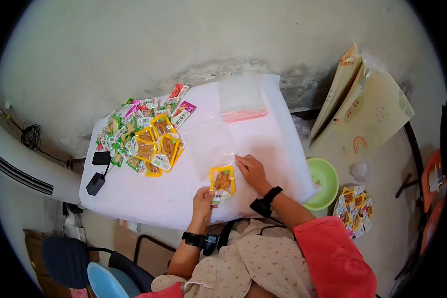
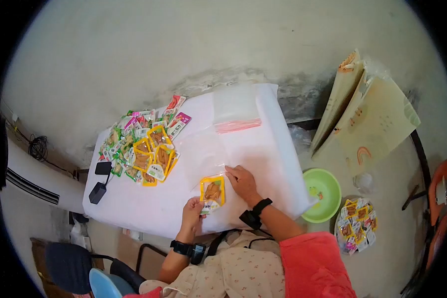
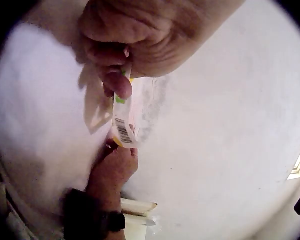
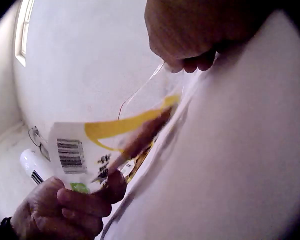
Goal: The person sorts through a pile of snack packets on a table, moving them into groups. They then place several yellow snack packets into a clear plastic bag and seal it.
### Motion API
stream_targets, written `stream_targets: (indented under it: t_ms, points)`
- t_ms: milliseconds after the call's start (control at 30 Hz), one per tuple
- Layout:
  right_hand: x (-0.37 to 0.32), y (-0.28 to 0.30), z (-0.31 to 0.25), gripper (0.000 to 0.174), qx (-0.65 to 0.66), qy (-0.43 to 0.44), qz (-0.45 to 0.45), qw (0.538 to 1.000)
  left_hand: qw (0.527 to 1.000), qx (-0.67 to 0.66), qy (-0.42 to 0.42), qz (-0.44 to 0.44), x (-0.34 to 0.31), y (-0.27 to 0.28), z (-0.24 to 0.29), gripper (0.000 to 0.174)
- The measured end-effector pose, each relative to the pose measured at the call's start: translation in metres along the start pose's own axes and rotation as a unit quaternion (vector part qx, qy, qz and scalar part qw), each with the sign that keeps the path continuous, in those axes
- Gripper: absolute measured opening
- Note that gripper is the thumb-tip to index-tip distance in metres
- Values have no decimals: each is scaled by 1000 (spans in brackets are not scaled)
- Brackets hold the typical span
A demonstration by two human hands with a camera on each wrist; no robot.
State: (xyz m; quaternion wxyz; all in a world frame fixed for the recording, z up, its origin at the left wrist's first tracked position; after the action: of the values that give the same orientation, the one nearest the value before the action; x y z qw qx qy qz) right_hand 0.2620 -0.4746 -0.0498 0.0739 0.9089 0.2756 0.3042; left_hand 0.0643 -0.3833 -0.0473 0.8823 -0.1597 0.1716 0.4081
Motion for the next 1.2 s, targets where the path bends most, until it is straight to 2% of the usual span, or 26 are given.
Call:
stream_targets:
  t_ms: [100, 233, 300, 333, 367, 400, 433, 467, 500, 533, 567, 600, 633, 700, 733, 800, 867, 933, 1033, 1100, 1133, 1200]
  points:
    - [1, 3, -6, 20, -19, 2, -41, 999, 1000, 4, 3, 18, -6, 4, 3, 8]
    - [1, 3, -8, 19, -30, 29, -107, 993, 998, 30, -19, 46, 6, -19, 8, 9]
    - [2, 5, -2, 18, -22, 38, -123, 991, 991, -68, -107, 39, 26, -36, 1, 9]
    - [-1, 4, 1, 21, -25, 32, -134, 990, 992, -68, -104, 37, 29, -40, 1, 18]
    - [-3, 4, 5, 25, -29, 26, -146, 989, 991, -70, -105, 32, 27, -40, 1, 18]
    - [-5, 6, 0, 25, -32, 27, -143, 989, 978, 82, -183, 60, 15, -39, 10, 24]
    - [-6, 10, -10, 29, -74, 55, -96, 991, 935, 231, -256, 88, 6, -37, 15, 31]
    - [-8, 13, -20, 35, -115, 82, -51, 989, 935, 231, -256, 87, 5, -32, 11, 31]
    - [-10, 16, -24, 35, -115, 82, -51, 989, 875, 332, -328, 129, 2, -27, 9, 35]
    - [-14, 18, -27, 40, -137, 157, -108, 972, 797, 426, -393, 168, 0, -23, 7, 40]
    - [-18, 19, -32, 45, -159, 231, -165, 946, 798, 425, -392, 168, 1, -19, 4, 40]
    - [-21, 16, -40, 33, -187, 238, -204, 931, 788, 464, -375, 156, 1, -17, 3, 42]
    - [-24, 12, -37, 33, -189, 238, -206, 930, 776, 501, -357, 143, 0, -17, 2, 44]
    - [-23, 5, -32, 17, -241, 304, -210, 897, 767, 515, -359, 132, -2, -19, 3, 43]
    - [-21, 3, -31, 17, -243, 307, -211, 896, 755, 532, -362, 122, -3, -20, 5, 43]
    - [-12, 0, -30, 9, -300, 268, -192, 895, 750, 539, -369, 107, -4, -21, 9, 40]
    - [2, -3, -31, 7, -322, 262, -176, 892, 745, 545, -373, 91, -2, -20, 7, 37]
    - [9, -6, -28, 6, -342, 255, -160, 890, 708, 538, -444, 103, -1, -17, 2, 31]
    - [16, -11, -25, 8, -370, 233, -166, 884, 715, 561, -407, 92, -2, -17, 3, 27]
    - [15, -8, -32, 22, -308, 198, -97, 925, 706, 572, -410, 83, -7, -20, 9, 28]
    - [13, -10, -30, 22, -309, 199, -98, 925, 696, 584, -411, 73, -10, -22, 13, 29]
    - [11, -12, -21, 38, -226, 58, -63, 970, 687, 585, -428, 60, -15, -31, 17, 31]
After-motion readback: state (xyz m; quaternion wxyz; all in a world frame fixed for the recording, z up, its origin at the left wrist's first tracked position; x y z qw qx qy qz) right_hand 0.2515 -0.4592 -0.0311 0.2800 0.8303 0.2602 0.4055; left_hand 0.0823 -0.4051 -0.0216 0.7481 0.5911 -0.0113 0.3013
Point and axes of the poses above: each hand's wrist, its own x-axis towards the middle knuckle, its own y-axis out of the back of the hand, z = x × y, the point moved 1 cm from there along x, towards the middle knuckle
